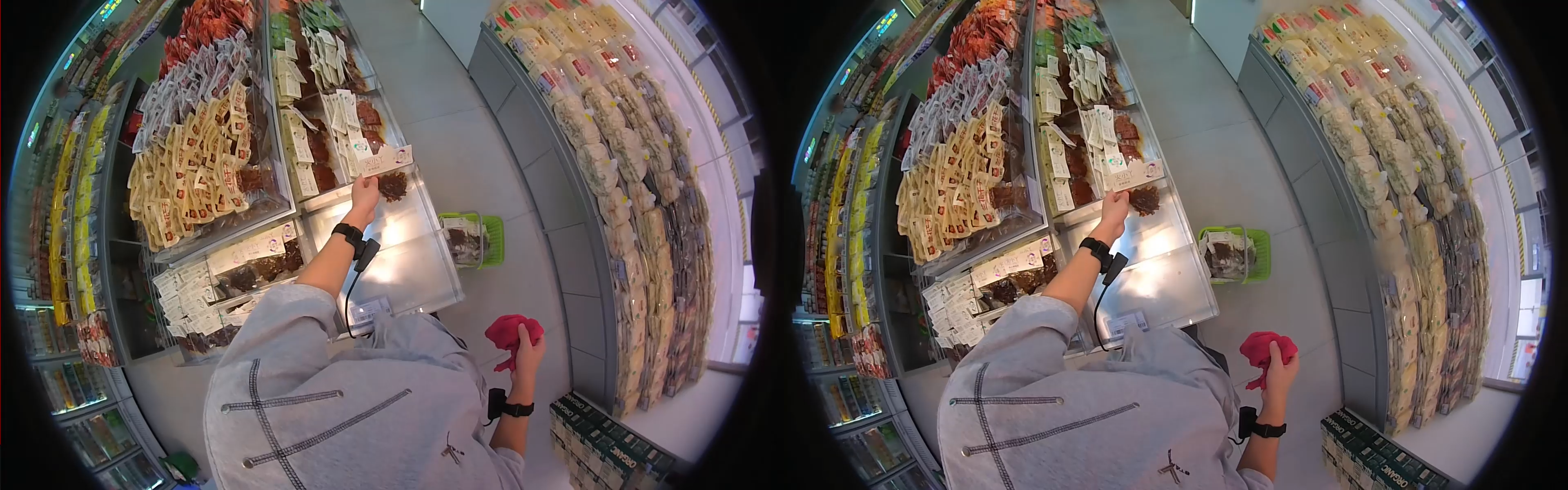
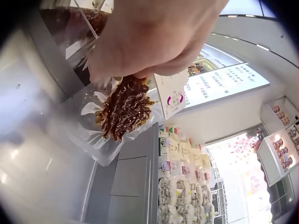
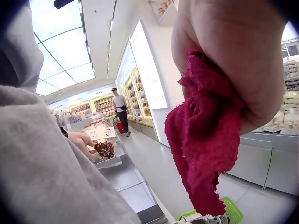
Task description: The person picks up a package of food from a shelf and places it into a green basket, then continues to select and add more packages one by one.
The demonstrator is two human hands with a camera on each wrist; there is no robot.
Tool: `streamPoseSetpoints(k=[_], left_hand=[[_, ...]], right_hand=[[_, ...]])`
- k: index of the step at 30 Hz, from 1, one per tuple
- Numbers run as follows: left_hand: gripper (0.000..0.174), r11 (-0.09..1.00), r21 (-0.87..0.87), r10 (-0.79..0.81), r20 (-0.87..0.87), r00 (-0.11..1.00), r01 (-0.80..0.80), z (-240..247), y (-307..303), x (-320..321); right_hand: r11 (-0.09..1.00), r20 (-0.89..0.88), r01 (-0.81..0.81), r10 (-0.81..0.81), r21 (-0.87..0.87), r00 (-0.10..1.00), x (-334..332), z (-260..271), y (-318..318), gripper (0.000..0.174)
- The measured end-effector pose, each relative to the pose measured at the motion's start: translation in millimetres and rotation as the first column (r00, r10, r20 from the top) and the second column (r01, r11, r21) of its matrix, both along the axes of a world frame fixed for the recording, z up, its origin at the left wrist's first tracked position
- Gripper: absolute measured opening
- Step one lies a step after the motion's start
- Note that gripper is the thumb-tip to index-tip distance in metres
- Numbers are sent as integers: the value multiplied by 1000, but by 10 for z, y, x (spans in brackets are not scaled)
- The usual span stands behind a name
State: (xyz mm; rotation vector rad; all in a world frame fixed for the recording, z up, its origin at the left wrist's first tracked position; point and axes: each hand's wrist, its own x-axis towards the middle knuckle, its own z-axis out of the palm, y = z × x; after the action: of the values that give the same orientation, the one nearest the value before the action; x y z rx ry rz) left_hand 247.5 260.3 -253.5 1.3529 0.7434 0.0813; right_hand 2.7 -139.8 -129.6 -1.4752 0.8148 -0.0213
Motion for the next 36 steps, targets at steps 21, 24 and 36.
streamPoseSetpoints(k=[21,24,36], left_hand=[[34,984,-147,41,-343,938,-97,-944,24,264],[64,989,-138,-98,-414,905,45,-605,84,133],[64,858,-53,-513,-71,855,511,1547,-2402,-839]], right_hand=[[996,-118,24,-13,89,993,176,-483,-354,24],[984,-107,-28,48,175,993,434,-457,-510,24],[-32,451,-512,523,858,723,1864,-188,-301,61]])
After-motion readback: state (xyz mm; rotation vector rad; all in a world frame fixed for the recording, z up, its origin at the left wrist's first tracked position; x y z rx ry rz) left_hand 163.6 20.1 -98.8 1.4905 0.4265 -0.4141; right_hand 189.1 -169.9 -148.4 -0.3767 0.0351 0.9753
